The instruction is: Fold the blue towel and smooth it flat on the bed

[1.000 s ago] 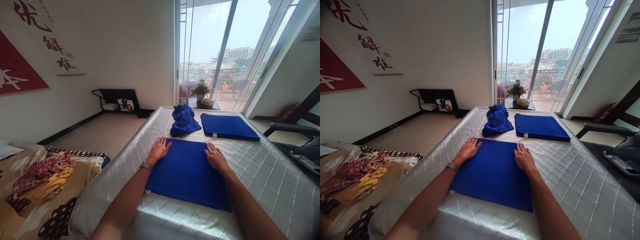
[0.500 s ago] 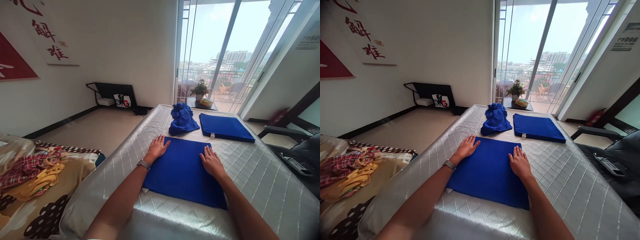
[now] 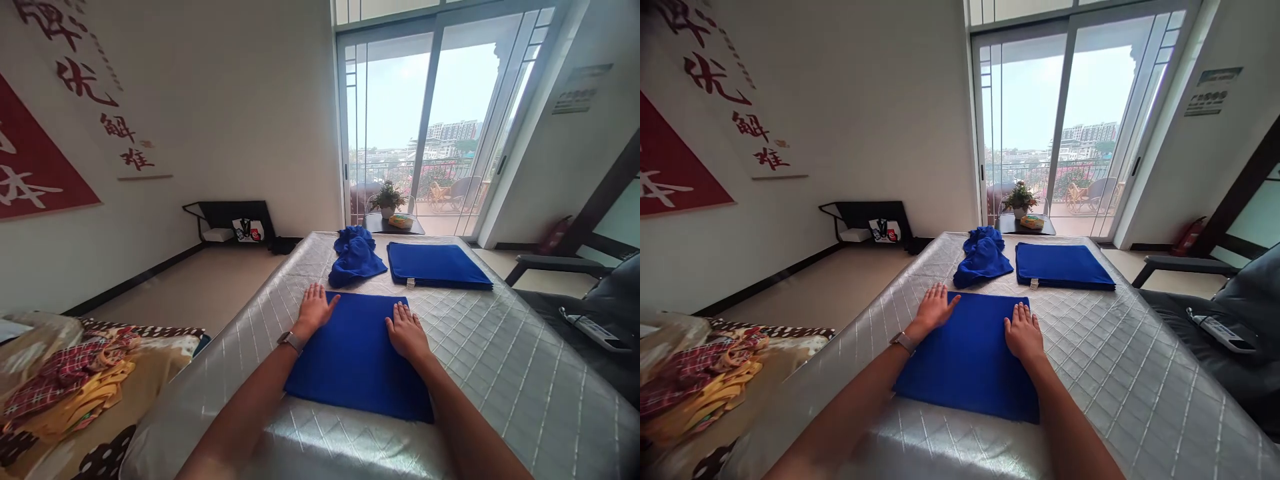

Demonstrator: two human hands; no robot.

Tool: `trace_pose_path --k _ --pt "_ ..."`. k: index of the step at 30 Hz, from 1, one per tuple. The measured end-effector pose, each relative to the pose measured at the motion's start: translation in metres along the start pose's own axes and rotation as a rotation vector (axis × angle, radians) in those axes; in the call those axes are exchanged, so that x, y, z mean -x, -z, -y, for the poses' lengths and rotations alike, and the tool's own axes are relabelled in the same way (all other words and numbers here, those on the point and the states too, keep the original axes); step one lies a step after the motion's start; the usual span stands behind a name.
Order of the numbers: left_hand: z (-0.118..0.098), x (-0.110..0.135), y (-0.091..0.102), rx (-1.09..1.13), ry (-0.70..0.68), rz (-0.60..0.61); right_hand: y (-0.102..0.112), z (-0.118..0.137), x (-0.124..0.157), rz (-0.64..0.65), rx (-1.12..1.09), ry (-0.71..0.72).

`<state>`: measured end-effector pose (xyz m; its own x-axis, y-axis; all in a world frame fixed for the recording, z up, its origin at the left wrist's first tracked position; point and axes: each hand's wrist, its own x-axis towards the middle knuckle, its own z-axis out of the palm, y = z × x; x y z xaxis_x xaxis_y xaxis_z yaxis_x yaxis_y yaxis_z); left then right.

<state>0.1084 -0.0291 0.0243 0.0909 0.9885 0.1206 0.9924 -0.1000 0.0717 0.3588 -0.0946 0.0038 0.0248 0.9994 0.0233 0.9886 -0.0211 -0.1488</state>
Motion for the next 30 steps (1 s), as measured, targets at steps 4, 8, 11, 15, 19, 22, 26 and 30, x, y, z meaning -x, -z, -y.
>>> trace_pose_path --k 4,8,11,15,19,22,26,30 --pt "-0.092 0.020 -0.008 0.133 -0.449 -0.023 -0.002 -0.004 0.001 -0.020 0.018 0.025" --pt "-0.157 0.038 -0.026 0.288 -0.564 -0.038 -0.003 -0.011 0.005 0.002 0.065 0.100" --pt "-0.157 0.042 -0.031 0.295 -0.548 -0.072 -0.002 -0.011 0.005 -0.006 0.083 0.092" --pt "-0.119 0.039 -0.030 0.213 -0.519 -0.007 -0.001 -0.006 0.003 -0.022 0.066 0.036" --pt "-0.067 0.034 -0.023 0.165 -0.385 0.064 0.000 -0.002 0.000 -0.023 0.035 0.002" --pt "-0.018 0.032 -0.018 0.142 -0.271 0.105 -0.001 -0.003 -0.001 -0.016 0.040 -0.009" --pt "0.039 0.032 -0.017 0.133 -0.077 0.105 -0.004 -0.006 -0.003 -0.001 0.061 -0.013" --pt "0.056 0.033 -0.022 0.174 -0.009 0.093 -0.009 -0.010 -0.006 -0.008 0.075 -0.011"
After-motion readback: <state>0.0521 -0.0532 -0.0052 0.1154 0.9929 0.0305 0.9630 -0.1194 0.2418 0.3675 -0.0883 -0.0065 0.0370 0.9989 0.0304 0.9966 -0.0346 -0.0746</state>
